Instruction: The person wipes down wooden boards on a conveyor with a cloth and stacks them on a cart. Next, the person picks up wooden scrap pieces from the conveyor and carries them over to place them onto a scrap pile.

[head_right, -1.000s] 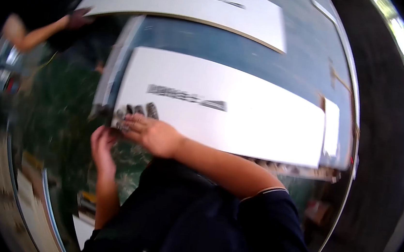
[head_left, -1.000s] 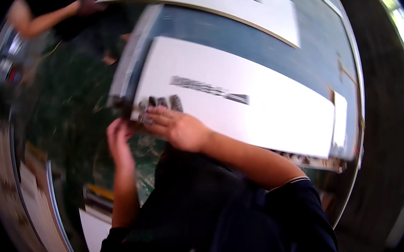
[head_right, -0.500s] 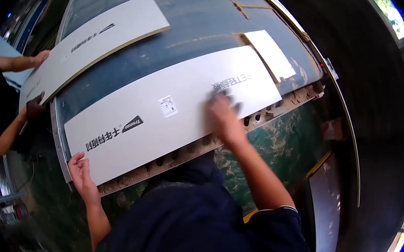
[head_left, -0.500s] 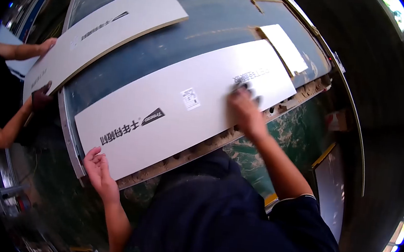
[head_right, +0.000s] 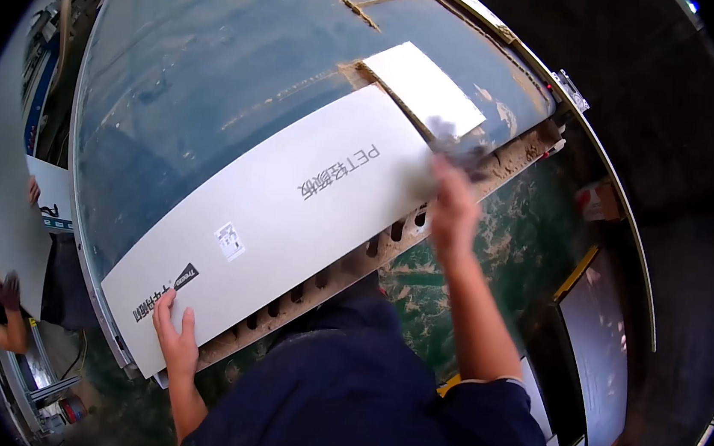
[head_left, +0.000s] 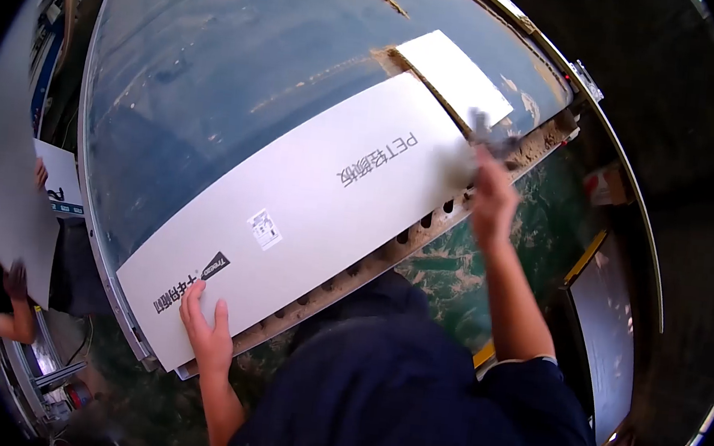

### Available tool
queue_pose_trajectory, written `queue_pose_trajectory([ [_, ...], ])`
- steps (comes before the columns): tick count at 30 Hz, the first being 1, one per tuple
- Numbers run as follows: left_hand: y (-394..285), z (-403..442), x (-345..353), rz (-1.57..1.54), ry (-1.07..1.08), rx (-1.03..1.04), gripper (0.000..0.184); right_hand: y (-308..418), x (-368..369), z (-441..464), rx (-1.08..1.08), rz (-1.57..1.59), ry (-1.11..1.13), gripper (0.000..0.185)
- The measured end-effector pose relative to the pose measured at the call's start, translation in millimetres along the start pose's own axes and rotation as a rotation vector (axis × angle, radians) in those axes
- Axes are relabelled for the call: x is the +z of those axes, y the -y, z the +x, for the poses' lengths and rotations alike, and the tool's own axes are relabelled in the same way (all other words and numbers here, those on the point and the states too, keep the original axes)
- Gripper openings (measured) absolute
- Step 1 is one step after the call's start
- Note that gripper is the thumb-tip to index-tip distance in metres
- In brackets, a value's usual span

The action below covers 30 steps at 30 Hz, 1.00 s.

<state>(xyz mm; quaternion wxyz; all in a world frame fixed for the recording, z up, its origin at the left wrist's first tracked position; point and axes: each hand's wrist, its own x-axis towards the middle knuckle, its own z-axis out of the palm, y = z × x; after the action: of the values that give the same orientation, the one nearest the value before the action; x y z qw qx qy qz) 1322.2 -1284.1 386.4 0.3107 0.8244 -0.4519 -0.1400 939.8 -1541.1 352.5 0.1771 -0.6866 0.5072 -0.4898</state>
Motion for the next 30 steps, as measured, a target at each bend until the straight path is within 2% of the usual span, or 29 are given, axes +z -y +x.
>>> queue_pose_trajectory([
  [2, -20, 7, 12, 0.011, 0.018, -0.003, 0.038, 33, 32, -11, -0.233, -0.190, 0.296, 0.035],
  [4, -44, 15, 23, 0.020, 0.033, 0.037, 0.039, 47, 61, -14, -0.357, -0.170, 0.554, 0.037],
  [6, -66, 21, 31, 0.010, 0.054, 0.067, 0.039, 52, 70, 9, -0.489, -0.150, 0.668, 0.033],
  [8, -80, 22, 39, 0.020, 0.036, 0.071, 0.040, 23, 92, 34, -0.473, -0.174, 0.574, 0.024],
  [12, -92, 11, 55, 0.046, 0.024, 0.019, 0.039, -22, 114, 113, -0.434, -0.331, 0.359, 0.021],
  [13, -91, 5, 58, 0.038, -0.026, -0.002, 0.037, -27, 110, 130, -0.338, -0.315, 0.395, 0.022],
  [14, -90, -3, 60, 0.029, -0.076, -0.023, 0.034, -36, 109, 140, -0.296, -0.194, 0.417, 0.023],
  [15, -87, -12, 63, 0.019, -0.127, -0.044, 0.032, -36, 112, 140, -0.278, -0.221, 0.386, 0.023],
  [16, -81, -24, 66, -0.050, -0.202, -0.119, 0.027, -36, 113, 135, -0.259, -0.251, 0.355, 0.024],
  [18, -69, -51, 75, -0.191, -0.345, -0.272, 0.019, 4, 104, 127, -0.173, -0.154, 0.670, 0.030],
  [19, -71, -59, 83, -0.288, -0.328, -0.358, 0.017, -13, 127, 101, -0.475, -0.122, 0.620, 0.035],
  [20, -78, -67, 91, -0.384, -0.313, -0.441, 0.017, 12, 130, 89, -0.440, -0.089, 0.741, 0.033],
  [22, -84, -72, 105, -0.604, -0.212, -0.627, 0.027, 25, 137, 82, -0.604, 0.023, 0.715, 0.030],
  [24, -90, -63, 112, -1.034, -0.080, -0.849, 0.035, -3, 145, 109, -0.575, -0.009, 0.644, 0.028],
  [25, -95, -56, 116, -1.151, -0.110, -0.855, 0.036, -8, 140, 128, -0.539, -0.104, 0.484, 0.021],
  [26, -100, -49, 119, -1.268, -0.143, -0.858, 0.037, -31, 143, 144, -0.433, -0.185, 0.480, 0.019],
  [28, -96, -47, 126, -1.387, -0.177, -0.856, 0.038, -29, 138, 154, -0.484, -0.190, 0.263, 0.016],
  [29, -86, -47, 132, -1.385, -0.175, -0.861, 0.038, -21, 143, 147, -0.438, -0.158, 0.435, 0.018],
  [30, -82, -51, 137, -1.386, -0.172, -0.867, 0.037, 3, 170, 99, -0.521, -0.041, 0.477, 0.022],
])
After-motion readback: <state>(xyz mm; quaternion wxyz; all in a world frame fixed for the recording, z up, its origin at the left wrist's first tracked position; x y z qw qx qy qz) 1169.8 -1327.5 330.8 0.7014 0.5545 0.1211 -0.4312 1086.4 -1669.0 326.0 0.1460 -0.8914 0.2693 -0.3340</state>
